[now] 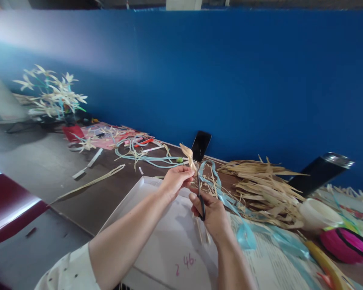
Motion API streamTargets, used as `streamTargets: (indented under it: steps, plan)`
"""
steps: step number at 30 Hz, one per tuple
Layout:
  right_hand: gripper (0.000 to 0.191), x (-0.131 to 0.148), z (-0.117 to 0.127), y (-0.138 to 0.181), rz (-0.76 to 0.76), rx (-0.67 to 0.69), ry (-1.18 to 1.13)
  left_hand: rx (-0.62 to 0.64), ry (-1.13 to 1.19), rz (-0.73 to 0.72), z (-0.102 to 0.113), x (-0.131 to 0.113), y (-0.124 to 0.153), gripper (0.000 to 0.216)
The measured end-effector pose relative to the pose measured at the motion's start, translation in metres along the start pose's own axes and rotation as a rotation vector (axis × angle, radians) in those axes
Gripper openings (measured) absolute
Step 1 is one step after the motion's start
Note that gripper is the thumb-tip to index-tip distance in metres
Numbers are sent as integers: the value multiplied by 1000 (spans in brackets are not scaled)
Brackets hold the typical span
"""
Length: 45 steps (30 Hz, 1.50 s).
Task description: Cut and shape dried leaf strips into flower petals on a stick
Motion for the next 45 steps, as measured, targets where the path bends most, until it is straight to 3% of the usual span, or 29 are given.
streamTargets:
  steps: [10,45]
  plan:
    - [47,3,1,1,-15,-3,-9,26,-290,-86,4,1,-1,11]
    - [49,2,2,2,-5,-30,-8,69,-375,-68,5,4,-2,17]
Point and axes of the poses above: each hand's wrist, its own y-axis away from the middle knuckle, its own z-axis out of the back of the hand, x = y × z, the point moved 1 cm from there along -y, towards the middle knuckle, and after that the axes turned 12 degrees about x, right-handed, at the moved point
